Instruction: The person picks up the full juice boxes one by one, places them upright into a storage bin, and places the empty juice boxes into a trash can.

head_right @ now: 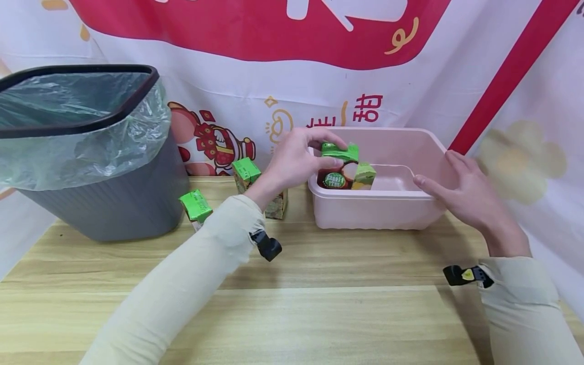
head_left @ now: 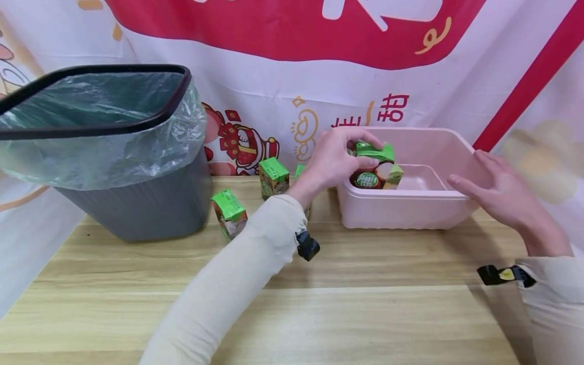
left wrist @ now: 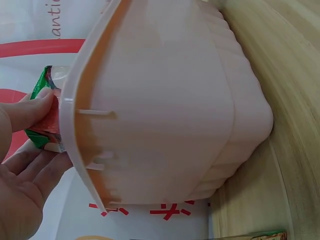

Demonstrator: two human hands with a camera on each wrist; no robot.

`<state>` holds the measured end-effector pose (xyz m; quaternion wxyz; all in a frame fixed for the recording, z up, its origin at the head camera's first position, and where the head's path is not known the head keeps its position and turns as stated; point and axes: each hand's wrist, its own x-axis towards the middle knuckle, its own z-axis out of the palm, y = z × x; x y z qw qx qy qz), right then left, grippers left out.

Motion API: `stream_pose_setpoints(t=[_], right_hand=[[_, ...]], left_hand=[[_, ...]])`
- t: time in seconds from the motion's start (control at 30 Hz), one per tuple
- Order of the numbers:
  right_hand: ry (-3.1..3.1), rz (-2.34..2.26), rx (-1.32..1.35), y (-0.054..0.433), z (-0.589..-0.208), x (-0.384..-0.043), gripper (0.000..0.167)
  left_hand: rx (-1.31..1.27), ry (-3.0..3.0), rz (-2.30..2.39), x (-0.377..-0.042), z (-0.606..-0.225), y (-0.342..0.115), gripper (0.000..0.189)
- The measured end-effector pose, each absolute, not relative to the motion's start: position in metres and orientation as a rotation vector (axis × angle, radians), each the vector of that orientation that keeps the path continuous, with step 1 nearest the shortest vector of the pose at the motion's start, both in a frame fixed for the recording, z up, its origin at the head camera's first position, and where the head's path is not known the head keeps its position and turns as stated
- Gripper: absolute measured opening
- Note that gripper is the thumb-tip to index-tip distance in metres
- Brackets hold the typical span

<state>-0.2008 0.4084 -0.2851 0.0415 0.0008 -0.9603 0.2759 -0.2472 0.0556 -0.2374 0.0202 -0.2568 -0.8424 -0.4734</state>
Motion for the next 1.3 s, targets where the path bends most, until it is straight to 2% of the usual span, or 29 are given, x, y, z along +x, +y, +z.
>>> stream_pose_setpoints(t=[0.5,0.77,1.0,1.1,1.3], right_hand=[[-2.918,0.857,0.017,0.406,-0.285,-0.202,0.099],[-2.917,0.842,0.013,0.406,-0.285,-0.203,0.099],[-2.910,0.827,0.021,0.407,-0.287,-0.203,0.098],[-2.910,0.835,0.014,0.408,-0.288,-0.203,0.098],[-2.909,0.835,0.006,0.408,-0.289,-0.203,0.098]], left_hand=[[-0.884,-2.774,-1.220,-0.257,-0.260,0.060,0.024],[-0.900,-2.900,-1.064,-0.260,-0.256,0.067,0.036],[-0.867,-3.028,-0.809,-0.258,-0.249,0.076,0.031],[-0.861,-3.036,-0.834,-0.258,-0.250,0.078,0.031],[-0.887,-2.946,-1.168,-0.258,-0.258,0.074,0.038]])
